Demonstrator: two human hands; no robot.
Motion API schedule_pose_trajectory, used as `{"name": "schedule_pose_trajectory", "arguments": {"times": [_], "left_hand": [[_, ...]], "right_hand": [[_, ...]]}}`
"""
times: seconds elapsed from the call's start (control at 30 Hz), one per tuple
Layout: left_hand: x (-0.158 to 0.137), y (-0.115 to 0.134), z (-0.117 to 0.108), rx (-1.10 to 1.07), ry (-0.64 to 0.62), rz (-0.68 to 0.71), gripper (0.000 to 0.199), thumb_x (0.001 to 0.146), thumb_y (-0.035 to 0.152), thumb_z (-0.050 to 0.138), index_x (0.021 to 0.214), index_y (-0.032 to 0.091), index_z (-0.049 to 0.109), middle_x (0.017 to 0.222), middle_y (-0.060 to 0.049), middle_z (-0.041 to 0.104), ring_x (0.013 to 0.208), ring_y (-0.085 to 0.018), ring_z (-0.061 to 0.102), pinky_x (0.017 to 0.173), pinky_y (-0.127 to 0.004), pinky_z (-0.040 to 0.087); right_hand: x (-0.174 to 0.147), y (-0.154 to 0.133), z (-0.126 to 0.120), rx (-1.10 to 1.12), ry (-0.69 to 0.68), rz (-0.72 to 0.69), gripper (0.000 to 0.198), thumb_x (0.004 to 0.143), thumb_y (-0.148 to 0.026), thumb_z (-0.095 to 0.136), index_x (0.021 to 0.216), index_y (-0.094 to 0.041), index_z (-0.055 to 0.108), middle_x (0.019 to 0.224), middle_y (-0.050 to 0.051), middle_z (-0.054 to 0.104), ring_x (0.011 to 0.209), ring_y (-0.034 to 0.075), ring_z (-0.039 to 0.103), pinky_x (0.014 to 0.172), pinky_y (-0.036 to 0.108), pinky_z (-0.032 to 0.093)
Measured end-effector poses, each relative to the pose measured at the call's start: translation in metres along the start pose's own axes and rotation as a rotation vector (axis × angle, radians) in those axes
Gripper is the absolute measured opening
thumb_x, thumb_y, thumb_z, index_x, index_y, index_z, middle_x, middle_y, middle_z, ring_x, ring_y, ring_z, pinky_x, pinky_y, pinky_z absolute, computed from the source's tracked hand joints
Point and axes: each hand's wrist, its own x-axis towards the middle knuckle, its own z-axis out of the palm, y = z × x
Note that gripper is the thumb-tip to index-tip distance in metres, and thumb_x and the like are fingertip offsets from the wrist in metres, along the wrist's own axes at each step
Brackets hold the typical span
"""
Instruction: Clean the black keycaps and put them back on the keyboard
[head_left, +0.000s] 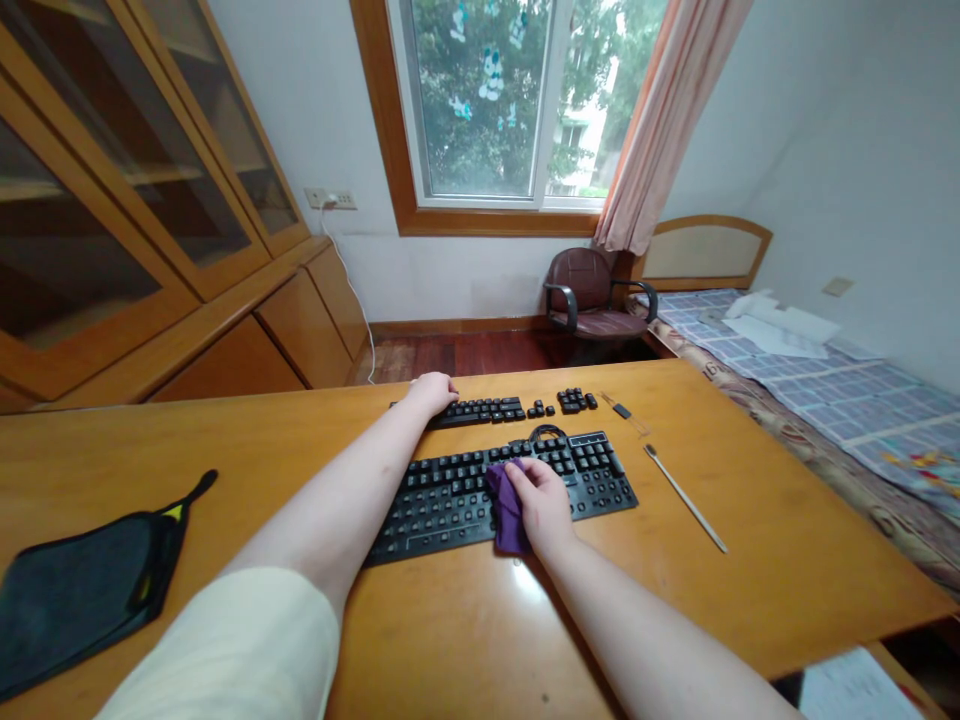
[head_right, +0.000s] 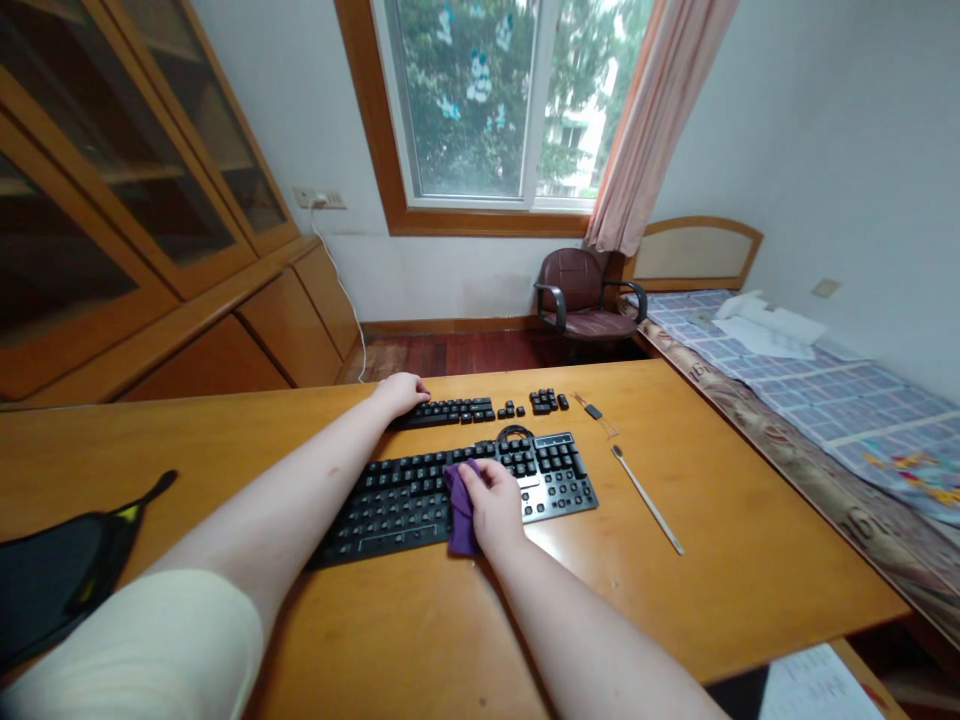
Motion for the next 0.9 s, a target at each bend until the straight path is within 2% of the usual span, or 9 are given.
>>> {"name": "schedule_pose_trajectory", "arguments": {"times": [0.13,0.23,0.3,0.4,0.5,0.63,0.77,0.9], "left_hand": [[-0.02,0.016,-0.014,-0.142,0.102,0.087,0.02,0.072,0.035,0.06,0.081,0.019,0.069,0.089,-0.007,0.07,0.089,-0.022,0.062,0.083,-0.031,0.046],[-0.063,0.03,-0.021,-0.293,0.154,0.175,0.026,0.076,0.039,0.055,0.09,0.019,0.063,0.089,-0.004,0.068,0.082,-0.016,0.063,0.075,-0.025,0.049],[-0.103,0.039,-0.018,-0.685,0.163,0.259,0.026,0.07,0.036,0.064,0.086,0.016,0.06,0.079,-0.003,0.066,0.072,-0.015,0.063,0.069,-0.027,0.051],[-0.163,0.046,-0.004,-1.062,0.09,0.222,0.027,0.066,0.029,0.068,0.089,0.017,0.057,0.077,-0.002,0.064,0.066,-0.012,0.062,0.065,-0.025,0.052],[-0.201,0.045,0.014,-1.22,0.072,0.084,0.024,0.068,0.029,0.067,0.087,0.016,0.06,0.075,-0.002,0.064,0.064,-0.012,0.063,0.066,-0.026,0.053],[-0.21,0.032,0.03,-1.34,0.124,-0.033,0.029,0.068,0.034,0.068,0.088,0.015,0.06,0.074,-0.003,0.066,0.061,-0.013,0.063,0.065,-0.027,0.053],[-0.203,0.024,0.036,-1.375,0.162,0.047,0.031,0.067,0.035,0.07,0.09,0.016,0.06,0.077,-0.003,0.066,0.061,-0.013,0.063,0.064,-0.027,0.053],[-0.201,0.024,0.042,-1.364,0.123,0.065,0.025,0.07,0.034,0.067,0.086,0.016,0.061,0.078,-0.002,0.066,0.064,-0.013,0.064,0.067,-0.027,0.053]], "right_hand": [[0.001,0.0,0.0,0.011,0.014,-0.004,0.024,0.073,-0.04,0.063,0.075,-0.016,0.064,0.068,0.0,0.061,0.064,0.014,0.053,0.062,0.025,0.042],[0.002,-0.001,0.0,0.024,0.011,0.0,0.023,0.073,-0.039,0.063,0.076,-0.016,0.064,0.07,0.001,0.063,0.065,0.014,0.055,0.064,0.025,0.043],[0.002,-0.001,0.001,0.033,-0.013,0.011,0.023,0.072,-0.039,0.064,0.077,-0.016,0.064,0.071,0.001,0.064,0.066,0.015,0.056,0.065,0.026,0.044],[0.0,-0.001,0.003,0.062,-0.065,-0.006,0.023,0.071,-0.038,0.064,0.08,-0.017,0.065,0.076,0.004,0.067,0.071,0.017,0.06,0.069,0.029,0.047],[-0.005,-0.005,0.003,0.085,-0.109,-0.057,0.022,0.073,-0.035,0.063,0.086,-0.018,0.065,0.084,0.005,0.069,0.078,0.019,0.062,0.076,0.032,0.048],[-0.012,-0.012,0.001,0.066,-0.209,-0.116,0.023,0.074,-0.03,0.062,0.094,-0.019,0.065,0.093,0.006,0.069,0.086,0.02,0.063,0.083,0.036,0.048],[-0.016,-0.012,0.002,0.01,-0.311,-0.151,0.023,0.075,-0.026,0.06,0.097,-0.021,0.066,0.097,0.006,0.069,0.089,0.02,0.063,0.085,0.036,0.047],[-0.012,-0.007,0.004,-0.006,-0.286,-0.122,0.024,0.075,-0.028,0.061,0.098,-0.019,0.065,0.094,0.007,0.069,0.086,0.019,0.064,0.082,0.036,0.048]]}}
